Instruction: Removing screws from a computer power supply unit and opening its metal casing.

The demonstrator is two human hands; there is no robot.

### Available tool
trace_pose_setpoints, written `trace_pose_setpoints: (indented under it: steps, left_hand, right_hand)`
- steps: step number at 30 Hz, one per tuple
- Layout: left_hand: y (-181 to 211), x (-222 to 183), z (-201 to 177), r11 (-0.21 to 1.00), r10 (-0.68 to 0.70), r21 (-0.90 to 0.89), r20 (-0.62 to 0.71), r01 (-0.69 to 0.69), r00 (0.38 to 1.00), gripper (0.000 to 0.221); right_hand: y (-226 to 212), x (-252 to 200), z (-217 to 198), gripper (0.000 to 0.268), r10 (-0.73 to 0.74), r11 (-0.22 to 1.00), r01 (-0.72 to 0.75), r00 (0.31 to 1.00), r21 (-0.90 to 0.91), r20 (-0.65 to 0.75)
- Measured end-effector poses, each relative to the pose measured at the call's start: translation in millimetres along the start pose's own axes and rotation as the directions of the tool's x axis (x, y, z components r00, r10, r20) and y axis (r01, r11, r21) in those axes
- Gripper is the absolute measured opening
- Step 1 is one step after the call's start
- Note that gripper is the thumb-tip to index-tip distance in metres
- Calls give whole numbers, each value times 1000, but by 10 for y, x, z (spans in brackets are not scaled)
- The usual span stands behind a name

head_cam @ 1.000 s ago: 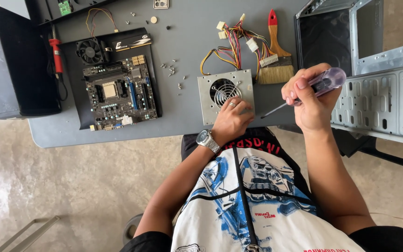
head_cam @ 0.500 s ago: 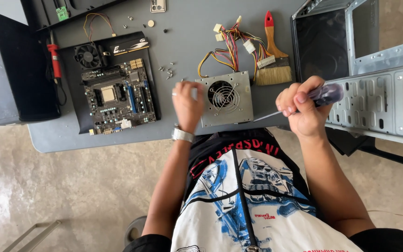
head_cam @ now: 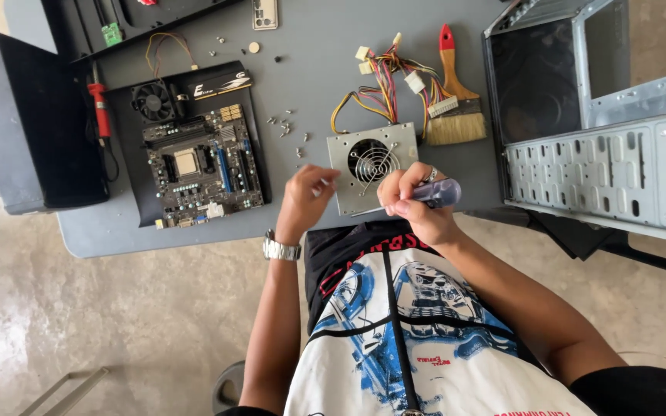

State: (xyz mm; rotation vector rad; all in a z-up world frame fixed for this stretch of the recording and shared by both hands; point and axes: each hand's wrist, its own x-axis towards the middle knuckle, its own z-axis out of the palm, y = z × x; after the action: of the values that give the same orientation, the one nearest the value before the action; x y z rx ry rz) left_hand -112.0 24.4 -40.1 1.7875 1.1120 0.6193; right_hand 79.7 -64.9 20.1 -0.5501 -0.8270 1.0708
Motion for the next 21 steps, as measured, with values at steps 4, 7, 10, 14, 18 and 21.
trace_pose_setpoints:
  steps: [4, 7, 10, 14, 18, 21]
  left_hand:
    - [88, -260, -33, 998, -5, -62, 90, 11, 996, 26]
    - [64, -373, 22, 995, -17, -93, 102, 27, 995, 26]
    - [59, -417, 73, 995, -18, -94, 84, 26, 996, 26]
    - [27, -440, 103, 1000, 7, -23, 43, -6, 999, 20]
    - [-104, -481, 171, 1000, 13, 6, -10, -13, 1000, 14]
    - [-101, -524, 185, 999, 32, 20, -39, -31, 999, 11]
  right_hand:
    - [58, 48, 10, 20, -4, 999, 6, 999, -32, 43]
    - [67, 70, 17, 20, -3, 999, 5, 998, -39, 62]
    - [91, 87, 18, 21, 19, 999, -16, 997, -41, 74]
    - [49, 113, 60, 21, 27, 997, -20, 994, -70, 105]
    - [104, 70, 64, 21, 41, 993, -26, 989, -111, 140]
    - [122, 74, 172, 36, 78, 996, -66, 976, -64, 205]
